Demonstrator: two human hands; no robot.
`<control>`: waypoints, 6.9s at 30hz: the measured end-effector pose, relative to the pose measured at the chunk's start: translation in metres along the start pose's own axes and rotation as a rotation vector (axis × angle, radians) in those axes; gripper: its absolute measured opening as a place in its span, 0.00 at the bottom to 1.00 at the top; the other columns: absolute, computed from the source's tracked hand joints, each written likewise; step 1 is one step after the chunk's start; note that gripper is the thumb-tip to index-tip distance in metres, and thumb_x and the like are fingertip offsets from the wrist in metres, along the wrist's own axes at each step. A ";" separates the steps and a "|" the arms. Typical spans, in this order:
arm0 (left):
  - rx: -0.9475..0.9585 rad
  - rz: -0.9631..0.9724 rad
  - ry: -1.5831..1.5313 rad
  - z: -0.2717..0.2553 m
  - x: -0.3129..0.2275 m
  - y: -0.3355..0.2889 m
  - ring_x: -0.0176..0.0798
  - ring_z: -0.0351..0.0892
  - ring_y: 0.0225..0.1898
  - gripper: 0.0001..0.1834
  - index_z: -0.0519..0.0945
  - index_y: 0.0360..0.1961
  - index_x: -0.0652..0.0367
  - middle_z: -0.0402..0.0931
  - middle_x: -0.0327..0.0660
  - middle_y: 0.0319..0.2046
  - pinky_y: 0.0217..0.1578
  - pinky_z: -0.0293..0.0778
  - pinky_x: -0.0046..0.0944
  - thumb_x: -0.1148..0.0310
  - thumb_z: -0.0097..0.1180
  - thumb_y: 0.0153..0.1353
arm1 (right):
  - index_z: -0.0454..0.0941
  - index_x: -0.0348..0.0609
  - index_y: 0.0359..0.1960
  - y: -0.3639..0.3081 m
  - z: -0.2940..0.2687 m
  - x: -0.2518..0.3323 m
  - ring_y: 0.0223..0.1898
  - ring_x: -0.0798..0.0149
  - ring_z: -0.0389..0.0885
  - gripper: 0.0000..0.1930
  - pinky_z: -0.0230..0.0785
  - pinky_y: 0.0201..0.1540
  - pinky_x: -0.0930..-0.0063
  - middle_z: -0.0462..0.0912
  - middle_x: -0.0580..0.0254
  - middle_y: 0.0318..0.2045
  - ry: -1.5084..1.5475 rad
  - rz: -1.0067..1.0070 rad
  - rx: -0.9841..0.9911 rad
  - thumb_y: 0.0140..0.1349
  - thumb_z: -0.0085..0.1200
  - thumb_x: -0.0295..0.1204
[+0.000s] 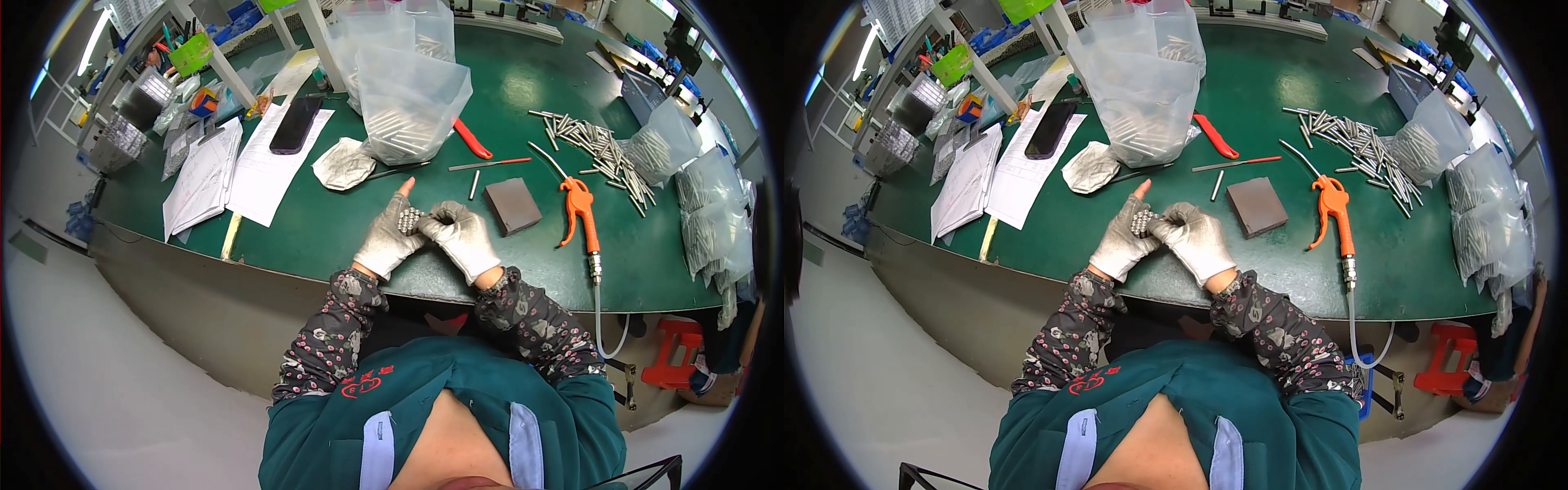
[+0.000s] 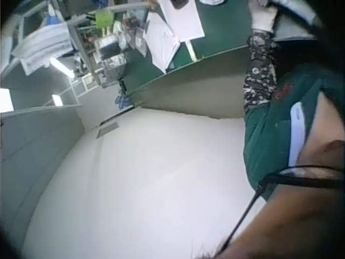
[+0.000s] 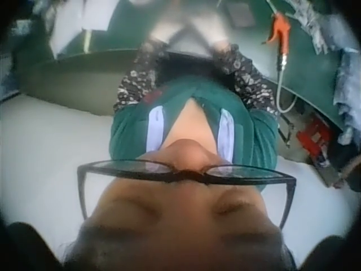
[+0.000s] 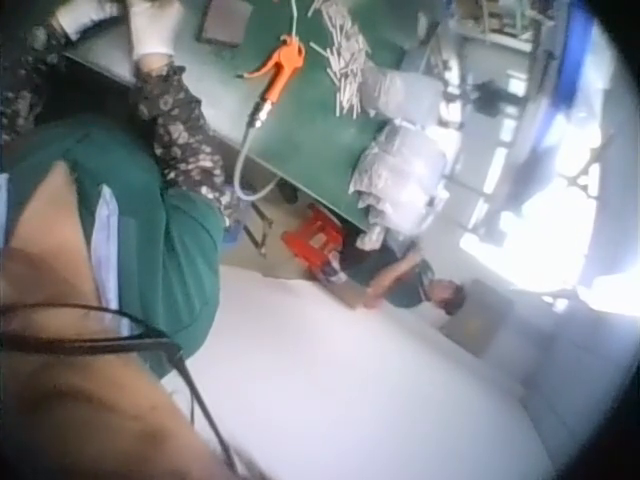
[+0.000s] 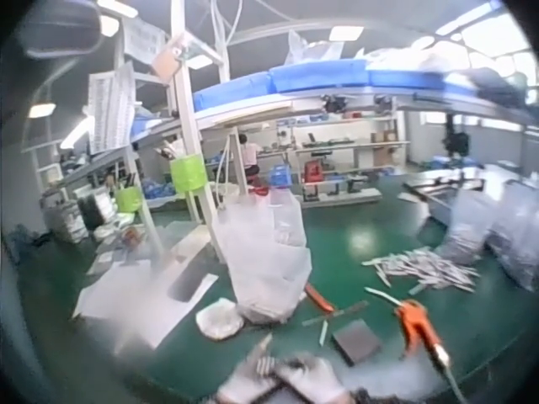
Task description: Assembling small metal rods into a circular perforated component at a factory workstation.
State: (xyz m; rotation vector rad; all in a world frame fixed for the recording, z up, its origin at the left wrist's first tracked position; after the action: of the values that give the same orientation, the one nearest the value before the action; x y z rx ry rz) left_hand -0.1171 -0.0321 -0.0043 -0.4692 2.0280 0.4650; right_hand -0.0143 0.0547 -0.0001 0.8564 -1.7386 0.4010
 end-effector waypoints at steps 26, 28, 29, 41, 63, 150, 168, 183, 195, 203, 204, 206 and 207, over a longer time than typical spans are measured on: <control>0.056 -0.012 -0.229 0.001 -0.008 -0.001 0.28 0.75 0.36 0.27 0.69 0.49 0.57 0.76 0.36 0.34 0.40 0.72 0.28 0.79 0.60 0.44 | 0.76 0.35 0.35 -0.002 0.001 -0.015 0.22 0.76 0.73 0.10 0.66 0.25 0.80 0.78 0.65 0.23 0.035 0.019 0.081 0.56 0.53 0.30; 0.075 -0.045 -0.224 0.002 -0.009 -0.001 0.28 0.74 0.37 0.27 0.69 0.49 0.59 0.75 0.36 0.36 0.41 0.71 0.27 0.81 0.60 0.44 | 0.76 0.35 0.35 -0.002 0.000 -0.016 0.22 0.76 0.72 0.10 0.65 0.24 0.81 0.78 0.66 0.23 0.051 0.037 0.079 0.56 0.53 0.30; 0.089 -0.079 -0.217 0.003 -0.008 -0.002 0.28 0.73 0.39 0.27 0.69 0.48 0.60 0.73 0.36 0.38 0.43 0.70 0.27 0.82 0.60 0.43 | 0.76 0.35 0.35 -0.002 0.000 -0.014 0.21 0.77 0.72 0.10 0.65 0.23 0.81 0.78 0.66 0.22 0.049 0.038 0.086 0.56 0.53 0.30; 0.080 -0.124 -0.290 0.006 0.002 -0.001 0.26 0.73 0.32 0.18 0.70 0.37 0.59 0.74 0.34 0.30 0.36 0.70 0.26 0.83 0.59 0.45 | 0.78 0.46 0.31 0.008 -0.068 0.041 0.29 0.54 0.79 0.06 0.72 0.33 0.65 0.80 0.57 0.26 -0.374 -0.263 -0.112 0.53 0.52 0.31; 0.088 -0.070 -0.355 0.009 0.008 0.000 0.29 0.76 0.31 0.15 0.71 0.36 0.59 0.77 0.37 0.28 0.35 0.73 0.30 0.80 0.58 0.45 | 0.75 0.46 0.43 0.148 -0.068 -0.032 0.44 0.51 0.77 0.16 0.68 0.47 0.62 0.79 0.48 0.39 -0.939 0.236 0.024 0.51 0.51 0.34; 0.066 -0.091 -0.279 0.004 0.001 -0.004 0.27 0.76 0.32 0.12 0.73 0.37 0.64 0.77 0.37 0.30 0.35 0.72 0.27 0.81 0.57 0.49 | 0.80 0.45 0.37 -0.028 -0.083 0.049 0.27 0.53 0.79 0.12 0.71 0.31 0.65 0.80 0.52 0.24 -0.581 -0.218 0.132 0.52 0.55 0.33; 0.088 -0.121 -0.276 0.007 0.014 -0.003 0.28 0.74 0.32 0.13 0.73 0.37 0.62 0.76 0.36 0.30 0.37 0.70 0.26 0.84 0.56 0.49 | 0.79 0.46 0.37 -0.033 -0.079 0.046 0.27 0.53 0.78 0.11 0.70 0.29 0.62 0.79 0.55 0.24 -0.588 -0.248 0.112 0.53 0.52 0.34; 0.098 -0.118 -0.352 0.007 0.013 -0.003 0.27 0.73 0.32 0.13 0.73 0.36 0.62 0.75 0.35 0.29 0.36 0.70 0.26 0.83 0.56 0.48 | 0.79 0.47 0.38 -0.035 -0.083 0.042 0.27 0.52 0.79 0.12 0.71 0.30 0.62 0.79 0.53 0.24 -0.518 -0.220 0.104 0.53 0.53 0.35; 0.107 -0.111 -0.370 0.006 0.004 -0.004 0.27 0.75 0.32 0.11 0.73 0.35 0.64 0.77 0.37 0.30 0.36 0.72 0.27 0.82 0.56 0.48 | 0.80 0.46 0.36 -0.032 -0.086 0.039 0.26 0.52 0.78 0.12 0.71 0.30 0.62 0.79 0.54 0.23 -0.591 -0.229 0.095 0.52 0.53 0.35; 0.073 -0.095 -0.357 0.005 0.007 -0.004 0.27 0.74 0.31 0.12 0.73 0.35 0.64 0.76 0.37 0.29 0.36 0.71 0.26 0.81 0.56 0.48 | 0.80 0.47 0.36 -0.032 -0.082 0.045 0.25 0.52 0.78 0.11 0.70 0.29 0.62 0.79 0.54 0.22 -0.531 -0.252 0.123 0.53 0.53 0.36; 0.080 -0.083 -0.367 0.005 0.006 -0.004 0.27 0.74 0.31 0.12 0.73 0.36 0.64 0.76 0.37 0.29 0.36 0.71 0.26 0.81 0.56 0.48 | 0.80 0.47 0.36 -0.032 -0.081 0.045 0.25 0.52 0.78 0.11 0.70 0.29 0.62 0.79 0.54 0.22 -0.531 -0.252 0.123 0.53 0.53 0.36; 0.085 -0.093 -0.368 0.006 0.009 -0.004 0.27 0.74 0.31 0.12 0.73 0.36 0.64 0.77 0.37 0.29 0.36 0.71 0.26 0.81 0.56 0.48 | 0.80 0.47 0.36 -0.031 -0.081 0.045 0.25 0.52 0.78 0.11 0.70 0.28 0.62 0.79 0.54 0.22 -0.527 -0.242 0.109 0.53 0.53 0.36; 0.090 -0.102 -0.370 0.007 0.011 -0.004 0.27 0.74 0.32 0.12 0.73 0.36 0.64 0.77 0.37 0.29 0.36 0.71 0.26 0.81 0.56 0.48 | 0.80 0.47 0.36 -0.031 -0.081 0.045 0.25 0.52 0.78 0.11 0.70 0.28 0.62 0.79 0.54 0.22 -0.528 -0.242 0.109 0.53 0.53 0.36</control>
State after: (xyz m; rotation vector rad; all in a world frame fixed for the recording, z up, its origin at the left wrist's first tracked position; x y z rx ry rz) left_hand -0.1152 -0.0332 -0.0172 -0.3967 1.6532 0.3665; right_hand 0.0569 0.0702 0.0643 1.3232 -2.0688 0.1095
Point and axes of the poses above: each hand's wrist, its own y-axis towards the middle knuckle, its own z-axis out of the palm, x = y × z, the point moved 6 cm from there along y, towards the middle knuckle
